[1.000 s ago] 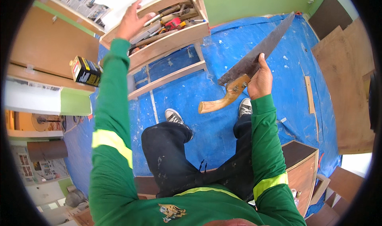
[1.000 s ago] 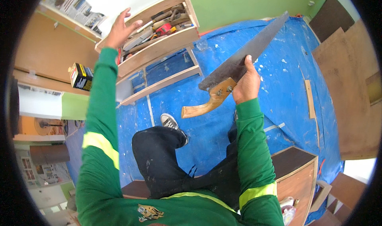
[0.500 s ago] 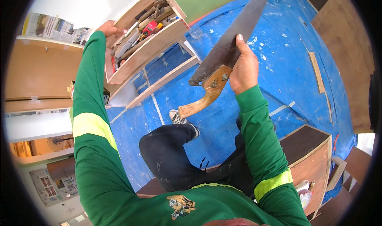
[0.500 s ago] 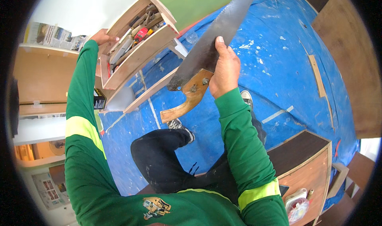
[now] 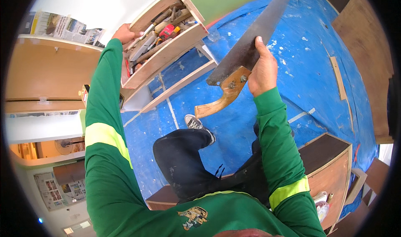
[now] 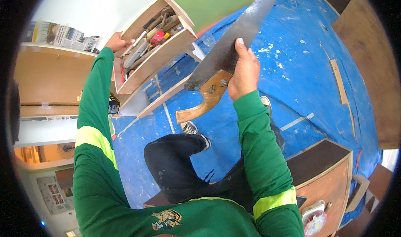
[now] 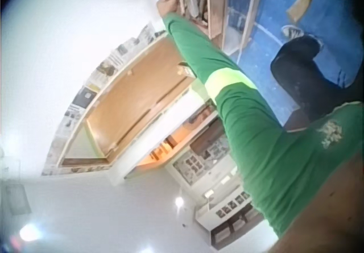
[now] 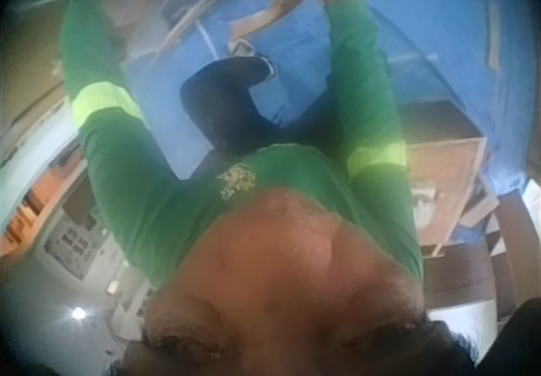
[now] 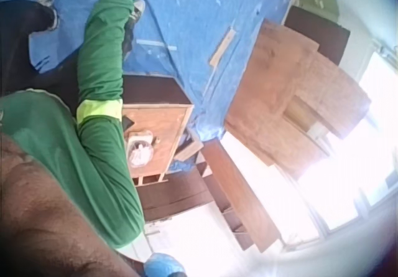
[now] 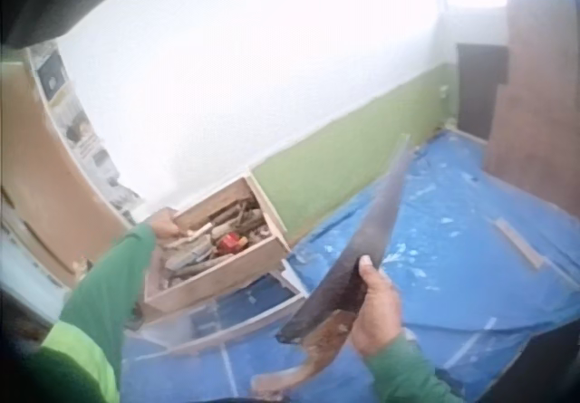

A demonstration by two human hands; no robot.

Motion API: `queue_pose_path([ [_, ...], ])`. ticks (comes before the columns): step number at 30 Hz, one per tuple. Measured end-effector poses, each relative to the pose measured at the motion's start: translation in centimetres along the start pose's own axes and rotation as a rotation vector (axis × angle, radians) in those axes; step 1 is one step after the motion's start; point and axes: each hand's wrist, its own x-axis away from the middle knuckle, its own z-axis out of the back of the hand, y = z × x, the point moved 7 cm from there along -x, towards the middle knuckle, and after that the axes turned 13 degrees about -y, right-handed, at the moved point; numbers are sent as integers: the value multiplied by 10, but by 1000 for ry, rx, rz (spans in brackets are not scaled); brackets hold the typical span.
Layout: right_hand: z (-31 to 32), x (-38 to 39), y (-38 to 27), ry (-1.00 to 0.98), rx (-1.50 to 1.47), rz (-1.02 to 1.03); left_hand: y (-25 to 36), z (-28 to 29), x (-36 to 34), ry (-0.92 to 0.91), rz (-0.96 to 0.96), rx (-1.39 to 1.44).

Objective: The person walks through a room under renovation, places a water bottle in a cabinet, then sits on the floor. They pick up a hand saw and inspect it, then open a drawer and sort through various tools including pliers and screwdrivers.

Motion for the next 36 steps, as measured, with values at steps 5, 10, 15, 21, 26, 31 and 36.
queue_pose_path([
  [5, 2, -2, -1, 12, 0, -14, 27, -8, 14, -45, -41, 41],
  [10, -4, 2, 2, 5, 18, -13, 6, -3, 1, -117, -81, 118],
  [15, -1, 1, -1, -3, 12, -12, 0, 2, -24, -84, -91, 40],
  [21, -9, 7, 8, 11, 71, -47, -2, 2, -22, -90, -165, 96],
  [26, -11, 4, 15, 17, 93, -43, 35, -7, 6, -145, -178, 5],
  [31, -9, 4, 4, 39, 61, 23, 64, -34, 58, -208, -215, 114],
  [36, 20, 12, -43, 150, 78, 189, 116, -90, 128, -250, -171, 59],
])
